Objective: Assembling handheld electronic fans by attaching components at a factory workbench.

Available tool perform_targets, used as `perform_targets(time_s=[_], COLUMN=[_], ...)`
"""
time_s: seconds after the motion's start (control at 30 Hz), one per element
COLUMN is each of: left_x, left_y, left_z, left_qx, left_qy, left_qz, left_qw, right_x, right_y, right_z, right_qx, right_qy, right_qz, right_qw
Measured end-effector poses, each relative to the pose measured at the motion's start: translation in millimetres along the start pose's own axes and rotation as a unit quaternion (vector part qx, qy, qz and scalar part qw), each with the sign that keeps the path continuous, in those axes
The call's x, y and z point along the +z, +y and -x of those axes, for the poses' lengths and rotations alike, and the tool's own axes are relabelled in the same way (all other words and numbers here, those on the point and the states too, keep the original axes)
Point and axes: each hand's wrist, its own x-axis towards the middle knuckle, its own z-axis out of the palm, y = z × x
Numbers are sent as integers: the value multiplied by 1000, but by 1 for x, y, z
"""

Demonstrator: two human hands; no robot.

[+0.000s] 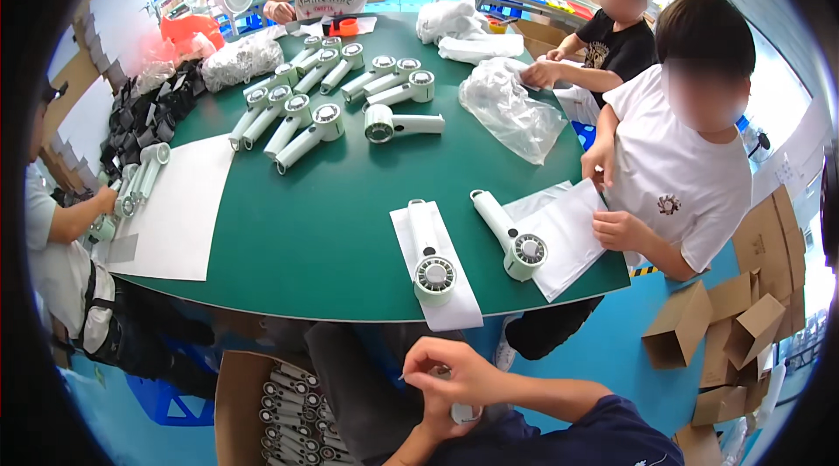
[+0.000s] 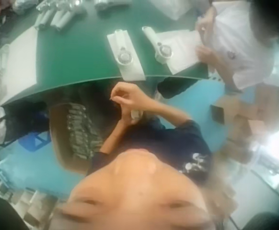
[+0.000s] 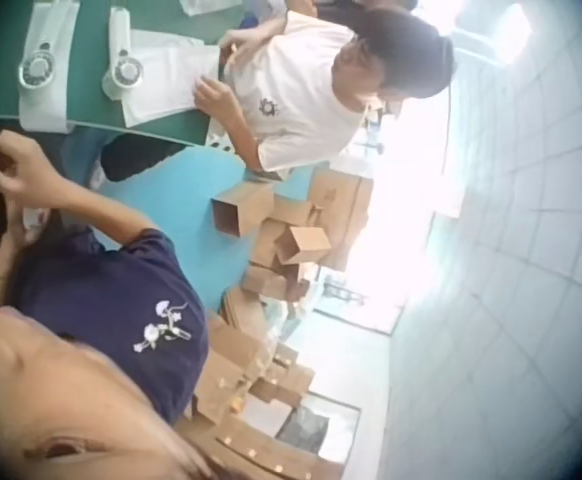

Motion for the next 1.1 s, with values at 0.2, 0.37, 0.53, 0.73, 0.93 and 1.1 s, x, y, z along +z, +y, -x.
perform_targets(time_s=[0.2, 0.37, 0.53, 0.73, 0.93, 1.1], left_x=[16, 19, 14, 4, 24, 13], left_y=[-9, -19, -22, -19, -17, -12], left_z=[14, 20, 20, 21, 26, -6], left_qx=[-27, -54, -48, -52, -29, 9], left_qy=[14, 17, 24, 27, 107, 101], left_qz=[-37, -26, 4, 34, 23, 12], left_qw=[999, 998, 999, 998, 994, 995], right_x=[9, 16, 21, 13, 12, -20], right_y=[-7, 0, 11, 5, 13, -10], right_z=[13, 2, -2, -6, 2, 16], right_qx=[-142, -172, -179, -133, 33, -63], right_qy=[89, 35, 42, 15, 108, 144], right_qz=[183, 221, 206, 70, -304, -210], right_qw=[969, 959, 961, 988, 946, 965])
